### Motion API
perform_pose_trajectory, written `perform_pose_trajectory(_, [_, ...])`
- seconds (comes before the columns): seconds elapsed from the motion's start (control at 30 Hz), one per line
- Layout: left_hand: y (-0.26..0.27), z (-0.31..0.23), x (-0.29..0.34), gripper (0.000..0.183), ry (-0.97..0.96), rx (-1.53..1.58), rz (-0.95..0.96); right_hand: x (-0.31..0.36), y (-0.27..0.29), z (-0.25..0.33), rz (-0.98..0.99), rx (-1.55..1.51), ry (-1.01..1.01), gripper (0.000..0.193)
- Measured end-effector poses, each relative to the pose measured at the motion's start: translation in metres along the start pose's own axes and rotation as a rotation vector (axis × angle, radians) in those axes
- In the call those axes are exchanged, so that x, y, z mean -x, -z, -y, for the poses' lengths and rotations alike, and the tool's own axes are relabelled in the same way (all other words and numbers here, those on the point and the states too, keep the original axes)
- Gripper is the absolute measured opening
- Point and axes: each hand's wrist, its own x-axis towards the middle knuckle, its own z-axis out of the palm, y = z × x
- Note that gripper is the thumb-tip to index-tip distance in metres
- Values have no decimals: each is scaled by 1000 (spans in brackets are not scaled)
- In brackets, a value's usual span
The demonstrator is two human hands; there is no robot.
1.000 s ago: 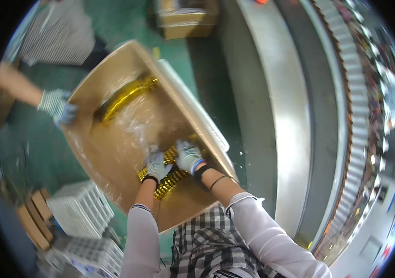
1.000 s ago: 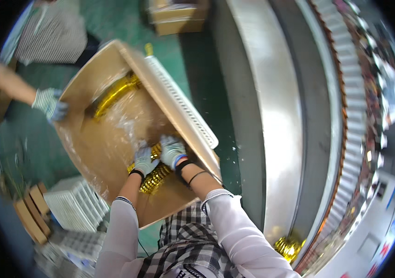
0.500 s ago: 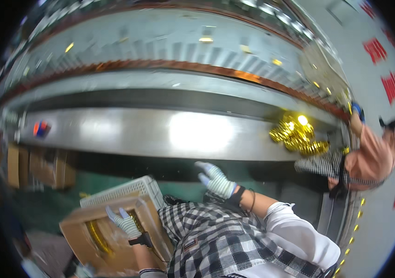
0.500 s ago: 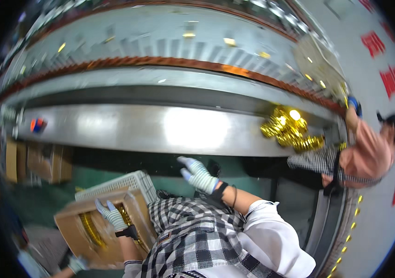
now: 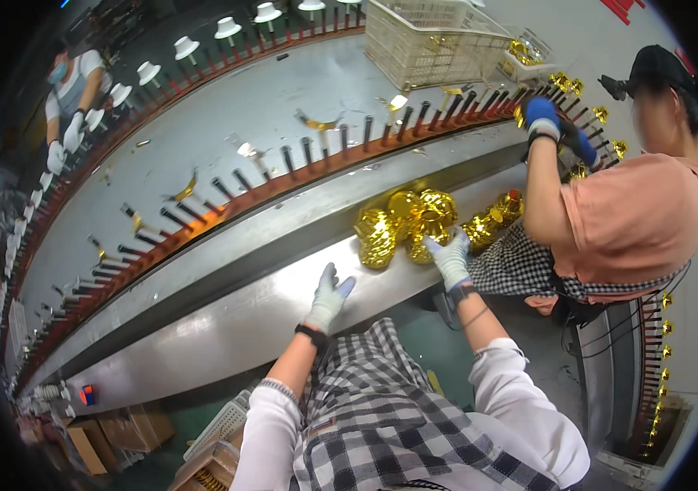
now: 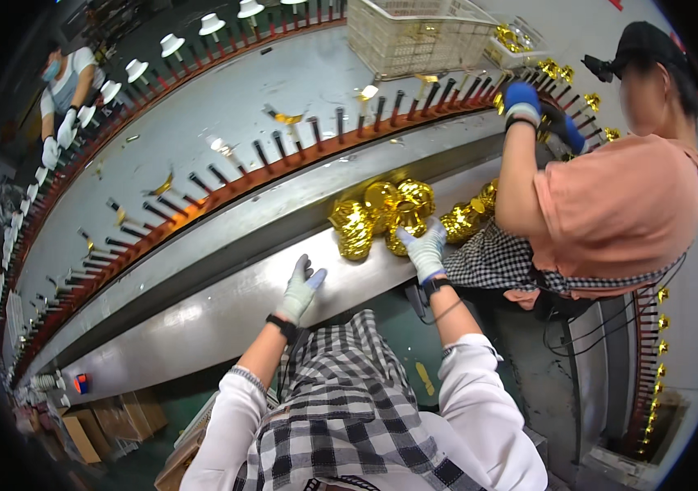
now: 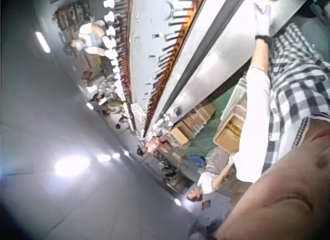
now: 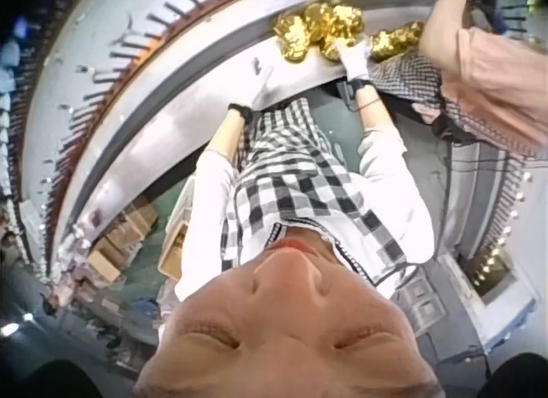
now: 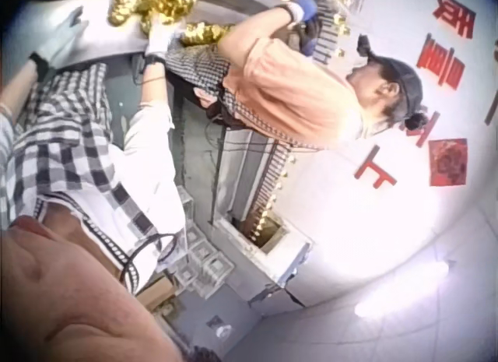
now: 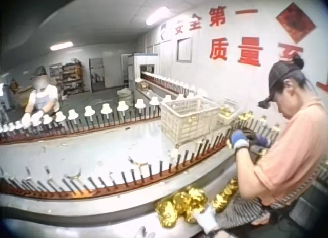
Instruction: Packing gold-colored plastic or rubber products into cardboard boxes for shipping.
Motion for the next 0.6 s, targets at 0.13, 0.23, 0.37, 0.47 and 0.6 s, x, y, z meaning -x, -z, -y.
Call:
perform_pose_trajectory(0.13, [-53, 23, -98, 121, 68, 56, -69, -7, -11, 0, 89, -69, -154, 92])
perform_pose_trajectory(0.23, [-41, 29, -138, 106, 25, 74, -112, 19, -14, 14, 68, -78, -67, 80])
perform_pose_trajectory(0.37, [-63, 27, -143, 71, -85, 396, 49, 45, -8, 21, 73, -146, -157, 89])
perform_pose_trajectory(0.47, [-65, -17, -111, 73, -79, 433, 71, 52, -3, 18, 43, -204, -180, 90])
perform_pose_trajectory(0.6, [-36, -21, -80, 78, -86, 170, 134, 66, 13, 41, 113, -214, -176, 91])
